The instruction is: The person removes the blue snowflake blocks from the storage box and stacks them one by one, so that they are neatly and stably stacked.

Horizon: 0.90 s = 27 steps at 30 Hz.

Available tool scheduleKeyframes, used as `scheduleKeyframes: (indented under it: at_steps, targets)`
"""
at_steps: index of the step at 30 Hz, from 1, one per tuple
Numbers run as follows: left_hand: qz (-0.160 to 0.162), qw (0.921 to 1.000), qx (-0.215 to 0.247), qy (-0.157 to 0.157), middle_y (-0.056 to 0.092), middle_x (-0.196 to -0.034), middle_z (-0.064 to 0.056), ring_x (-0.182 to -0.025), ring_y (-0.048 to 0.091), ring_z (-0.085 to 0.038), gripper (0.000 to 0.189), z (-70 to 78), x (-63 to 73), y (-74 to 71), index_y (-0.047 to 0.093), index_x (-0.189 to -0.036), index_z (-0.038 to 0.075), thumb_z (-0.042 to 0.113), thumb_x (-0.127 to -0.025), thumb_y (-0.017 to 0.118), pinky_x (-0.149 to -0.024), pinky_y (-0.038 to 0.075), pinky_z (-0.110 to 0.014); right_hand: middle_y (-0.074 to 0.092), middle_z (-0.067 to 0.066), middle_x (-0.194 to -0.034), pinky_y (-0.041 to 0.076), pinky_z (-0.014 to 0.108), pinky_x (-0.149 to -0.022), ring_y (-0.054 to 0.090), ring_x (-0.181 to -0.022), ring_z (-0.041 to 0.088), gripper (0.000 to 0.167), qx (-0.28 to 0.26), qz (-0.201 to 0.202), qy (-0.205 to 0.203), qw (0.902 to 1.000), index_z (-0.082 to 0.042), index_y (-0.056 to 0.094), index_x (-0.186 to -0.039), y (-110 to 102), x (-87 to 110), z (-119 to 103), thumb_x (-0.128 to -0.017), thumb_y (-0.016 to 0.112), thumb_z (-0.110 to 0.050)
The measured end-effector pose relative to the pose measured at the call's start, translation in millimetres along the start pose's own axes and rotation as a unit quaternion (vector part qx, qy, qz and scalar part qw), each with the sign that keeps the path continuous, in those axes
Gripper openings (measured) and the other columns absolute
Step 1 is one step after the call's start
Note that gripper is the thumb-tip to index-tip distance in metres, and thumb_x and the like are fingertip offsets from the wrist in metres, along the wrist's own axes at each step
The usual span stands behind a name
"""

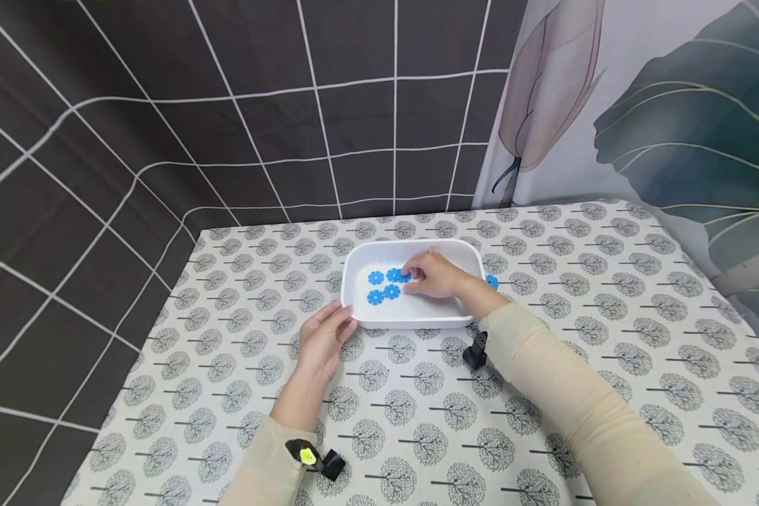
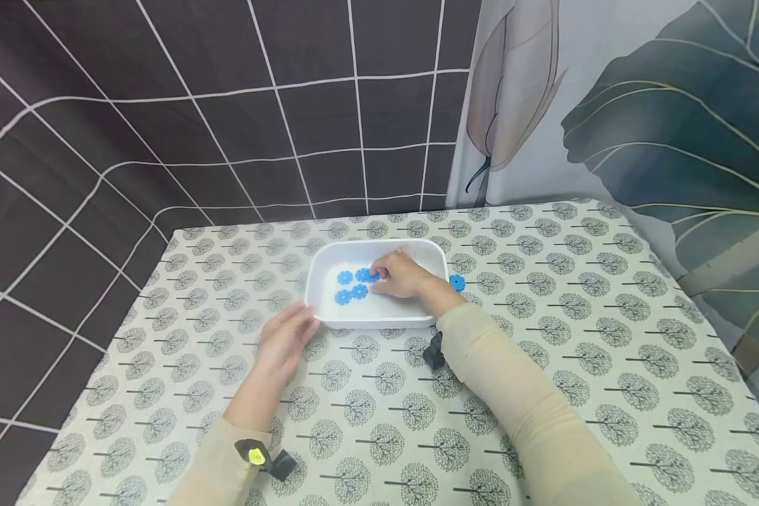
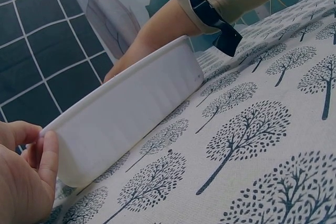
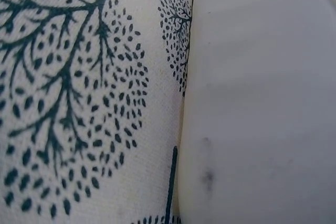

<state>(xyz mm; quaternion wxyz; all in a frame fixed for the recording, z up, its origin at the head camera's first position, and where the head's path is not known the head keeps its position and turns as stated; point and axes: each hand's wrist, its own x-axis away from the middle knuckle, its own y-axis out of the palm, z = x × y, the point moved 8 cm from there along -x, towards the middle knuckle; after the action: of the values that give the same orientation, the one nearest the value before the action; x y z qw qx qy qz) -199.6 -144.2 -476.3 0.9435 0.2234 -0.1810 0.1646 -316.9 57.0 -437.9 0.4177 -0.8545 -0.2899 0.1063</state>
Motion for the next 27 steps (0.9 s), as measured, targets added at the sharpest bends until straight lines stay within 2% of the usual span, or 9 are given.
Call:
scheduleKeyframes:
  at_steps: [3,5,9,12,15,20,25,27]
  targets:
    - [-0.001,1.0,-0.004,0.001,0.062,-0.111,-0.013,-0.096,0.066,-0.02,0.036,0.0,-0.2,0.0,0.059,-0.124,-0.005,-0.003,-0.09,0.071,-0.092,0.061,-0.025,0.057,0.001,-0.081,0.04,0.045,-0.107,0.05,-0.08,0.018,0.026,0.004,-0.001,-0.002,1.0,-0.002,0.07,-0.111,0.6,0.3,-0.5,-0.089,0.078,-0.015]
    - [-0.001,1.0,-0.006,0.001,0.062,-0.111,-0.013,-0.097,0.066,-0.019,0.037,0.0,-0.3,-0.3,0.058,-0.124,-0.006,-0.003,-0.09,0.071,-0.092,0.061,-0.024,0.057,0.001,-0.081,0.042,0.045,-0.105,0.051,-0.08,0.018,0.026,-0.002,0.002,0.0,1.0,-0.001,0.069,-0.11,0.5,-0.1,-0.1,-0.089,0.077,-0.014]
    - [-0.001,1.0,-0.008,0.0,0.061,-0.112,-0.013,-0.097,0.066,-0.02,0.037,0.4,-0.1,0.1,0.058,-0.125,-0.006,-0.003,-0.09,0.071,-0.092,0.061,-0.024,0.058,0.001,-0.081,0.04,0.045,-0.112,0.053,-0.079,0.018,0.034,-0.006,0.009,0.017,0.9998,0.0,0.065,-0.118,0.5,-1.9,3.0,-0.089,0.077,-0.015]
    - [0.001,1.0,-0.007,0.0,0.061,-0.112,-0.013,-0.098,0.066,-0.02,0.037,0.8,0.4,1.0,0.058,-0.125,-0.005,-0.003,-0.09,0.07,-0.093,0.061,-0.024,0.058,0.001,-0.079,0.026,0.046,-0.125,0.053,-0.077,0.018,0.04,0.009,0.007,0.027,0.9996,0.0,0.063,-0.123,1.7,-3.3,5.0,-0.09,0.077,-0.017]
    - [0.003,1.0,-0.007,0.0,0.061,-0.111,-0.013,-0.097,0.066,-0.02,0.036,0.9,0.9,1.3,0.059,-0.124,-0.005,-0.003,-0.09,0.07,-0.092,0.061,-0.025,0.057,0.0,-0.076,0.016,0.047,-0.129,0.051,-0.076,0.018,0.039,0.024,0.001,0.029,0.9993,0.0,0.064,-0.122,2.9,-4.0,5.5,-0.09,0.077,-0.018]
    - [0.004,1.0,-0.004,-0.001,0.062,-0.109,-0.012,-0.096,0.066,-0.02,0.034,1.1,1.3,1.4,0.06,-0.123,-0.004,-0.004,-0.09,0.07,-0.091,0.061,-0.024,0.057,0.001,-0.077,0.024,0.046,-0.125,0.051,-0.076,0.018,0.036,0.024,0.004,0.026,0.9994,0.0,0.065,-0.116,3.2,-3.7,5.3,-0.088,0.079,-0.017]
    - [0.005,1.0,-0.001,-0.004,0.064,-0.106,-0.011,-0.093,0.067,-0.018,0.033,0.8,0.9,0.6,0.06,-0.121,-0.004,-0.004,-0.09,0.07,-0.09,0.062,-0.024,0.058,0.004,-0.089,0.046,0.042,-0.105,0.051,-0.082,0.02,0.037,0.015,0.008,0.031,0.9994,-0.001,0.064,-0.115,2.5,-1.9,3.6,-0.086,0.081,-0.016]
    - [0.005,1.0,-0.001,-0.005,0.064,-0.106,-0.011,-0.093,0.067,-0.018,0.033,0.5,0.6,0.3,0.06,-0.121,-0.004,-0.003,-0.09,0.071,-0.09,0.062,-0.024,0.058,0.005,-0.091,0.049,0.04,-0.098,0.052,-0.083,0.02,0.037,0.011,0.007,0.032,0.9994,-0.001,0.063,-0.114,2.7,-1.3,2.8,-0.086,0.081,-0.015]
